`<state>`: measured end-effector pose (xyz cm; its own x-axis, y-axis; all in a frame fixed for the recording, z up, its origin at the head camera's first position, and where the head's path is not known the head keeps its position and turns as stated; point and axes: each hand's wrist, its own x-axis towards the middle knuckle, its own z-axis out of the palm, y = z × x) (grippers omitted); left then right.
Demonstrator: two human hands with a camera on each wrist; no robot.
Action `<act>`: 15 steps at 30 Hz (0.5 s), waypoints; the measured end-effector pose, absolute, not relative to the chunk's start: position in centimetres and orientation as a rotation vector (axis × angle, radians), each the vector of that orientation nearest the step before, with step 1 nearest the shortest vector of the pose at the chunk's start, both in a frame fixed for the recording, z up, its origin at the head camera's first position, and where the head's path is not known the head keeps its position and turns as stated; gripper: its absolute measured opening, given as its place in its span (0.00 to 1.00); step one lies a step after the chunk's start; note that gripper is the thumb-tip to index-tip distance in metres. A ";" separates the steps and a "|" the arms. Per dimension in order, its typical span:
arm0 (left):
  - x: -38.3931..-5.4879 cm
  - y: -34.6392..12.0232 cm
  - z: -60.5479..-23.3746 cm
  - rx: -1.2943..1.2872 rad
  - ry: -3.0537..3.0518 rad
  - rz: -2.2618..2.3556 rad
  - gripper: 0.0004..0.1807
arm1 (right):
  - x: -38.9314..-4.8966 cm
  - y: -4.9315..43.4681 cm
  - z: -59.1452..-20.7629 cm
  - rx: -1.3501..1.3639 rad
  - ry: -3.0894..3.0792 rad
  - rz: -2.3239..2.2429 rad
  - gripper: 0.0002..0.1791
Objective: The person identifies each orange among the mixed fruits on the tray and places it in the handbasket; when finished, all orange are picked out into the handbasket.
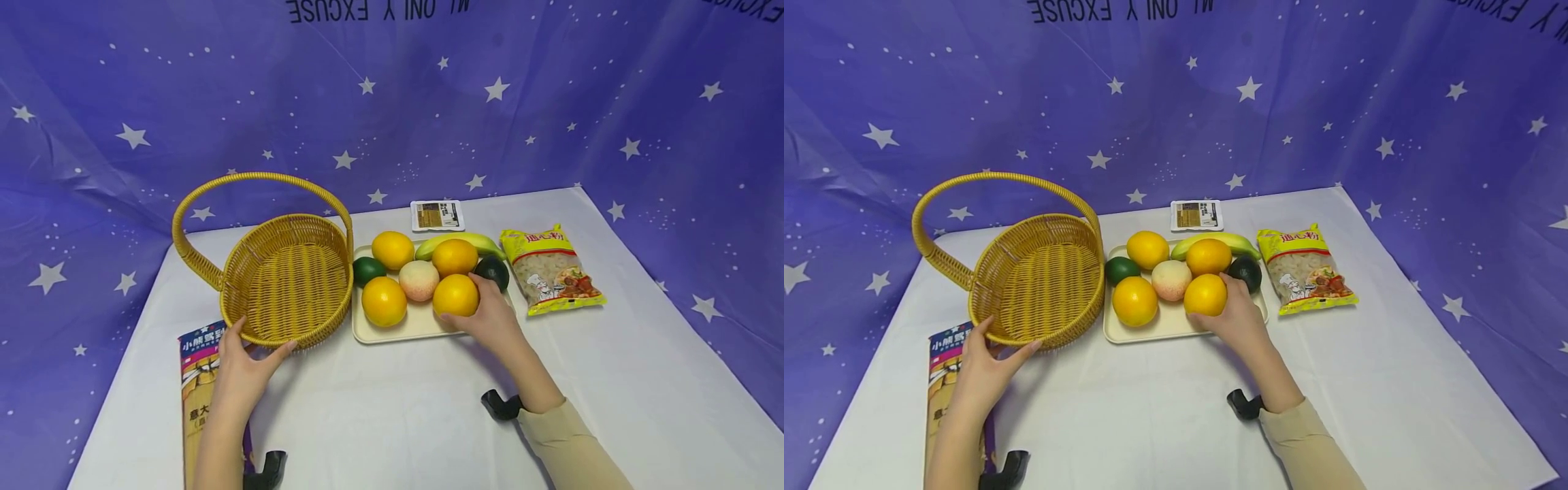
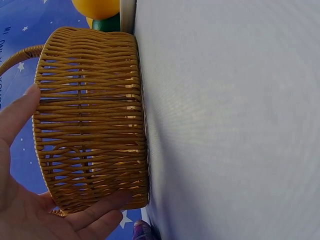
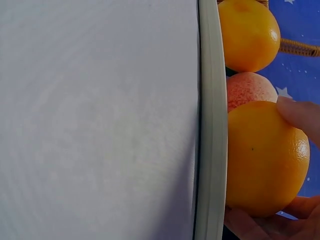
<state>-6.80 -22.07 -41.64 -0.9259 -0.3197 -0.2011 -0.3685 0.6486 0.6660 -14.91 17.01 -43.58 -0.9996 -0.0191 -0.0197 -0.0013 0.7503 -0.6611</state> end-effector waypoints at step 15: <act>-6.8 -22.1 -41.7 -0.593 2.803 1.140 0.67 | -15.0 17.2 -42.1 -0.031 2.936 -1.117 0.56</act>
<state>-6.77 -22.07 -41.75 -0.9244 -0.3278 -0.1948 -0.3707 0.6532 0.6602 -15.03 17.20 -42.09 -0.9998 -0.0182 0.0072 -0.0184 0.7469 -0.6647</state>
